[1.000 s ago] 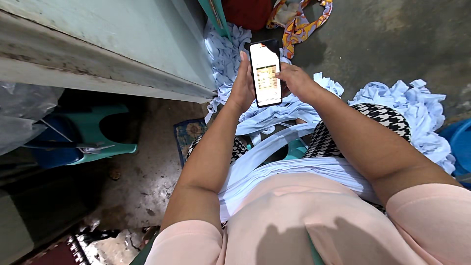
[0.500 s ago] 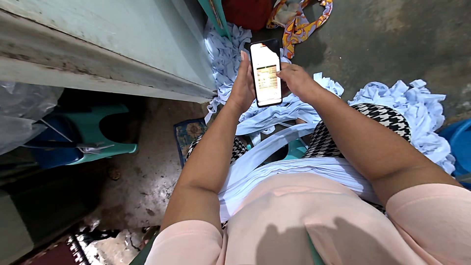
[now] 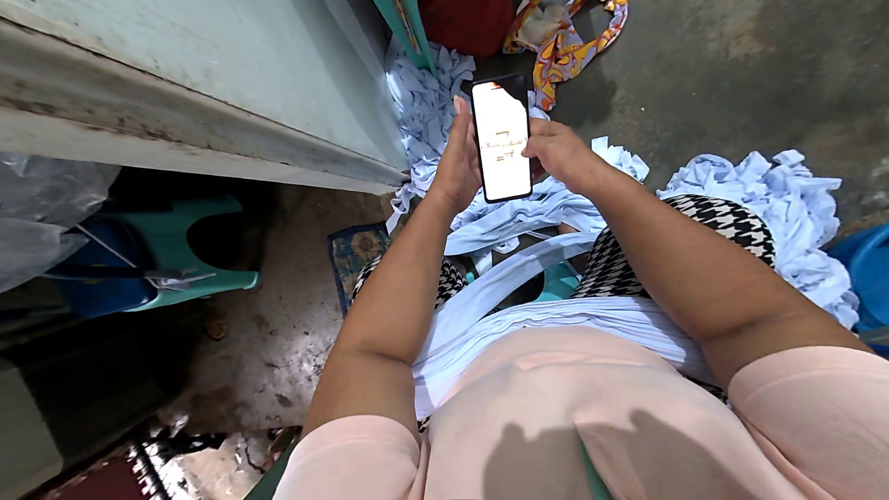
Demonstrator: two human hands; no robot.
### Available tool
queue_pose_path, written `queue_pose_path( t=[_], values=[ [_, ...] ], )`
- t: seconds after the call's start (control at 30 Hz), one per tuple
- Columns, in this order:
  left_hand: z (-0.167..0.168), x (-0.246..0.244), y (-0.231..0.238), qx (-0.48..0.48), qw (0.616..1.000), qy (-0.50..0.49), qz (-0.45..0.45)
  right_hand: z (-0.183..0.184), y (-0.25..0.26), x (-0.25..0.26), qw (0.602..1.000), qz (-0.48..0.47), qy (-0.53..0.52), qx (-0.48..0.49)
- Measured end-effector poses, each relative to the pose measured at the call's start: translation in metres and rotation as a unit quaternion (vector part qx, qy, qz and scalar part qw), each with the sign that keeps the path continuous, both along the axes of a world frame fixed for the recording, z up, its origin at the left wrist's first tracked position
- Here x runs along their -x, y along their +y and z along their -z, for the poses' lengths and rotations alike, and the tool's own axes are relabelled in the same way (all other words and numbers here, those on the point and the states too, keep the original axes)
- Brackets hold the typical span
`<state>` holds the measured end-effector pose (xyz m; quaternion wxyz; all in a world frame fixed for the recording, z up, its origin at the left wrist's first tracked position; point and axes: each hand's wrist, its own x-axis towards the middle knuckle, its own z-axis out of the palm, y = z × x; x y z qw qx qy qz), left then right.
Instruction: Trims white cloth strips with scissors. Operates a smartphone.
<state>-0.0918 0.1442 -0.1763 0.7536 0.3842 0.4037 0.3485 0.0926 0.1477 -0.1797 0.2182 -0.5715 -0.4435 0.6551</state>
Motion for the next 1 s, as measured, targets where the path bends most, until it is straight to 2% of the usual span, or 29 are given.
queue_pose_path(
  t=[0.77, 1.0],
  values=[
    [0.0008, 0.0001, -0.0003, 0.007, 1.0, 0.009, -0.001, 0.0006, -0.0015, -0.001, 1.0, -0.007, -0.005, -0.015],
    [-0.0019, 0.0064, 0.0063, -0.011, 0.998, 0.041, -0.053, 0.0015, -0.0049, 0.0006, 0.991, -0.134, -0.001, 0.024]
  ],
)
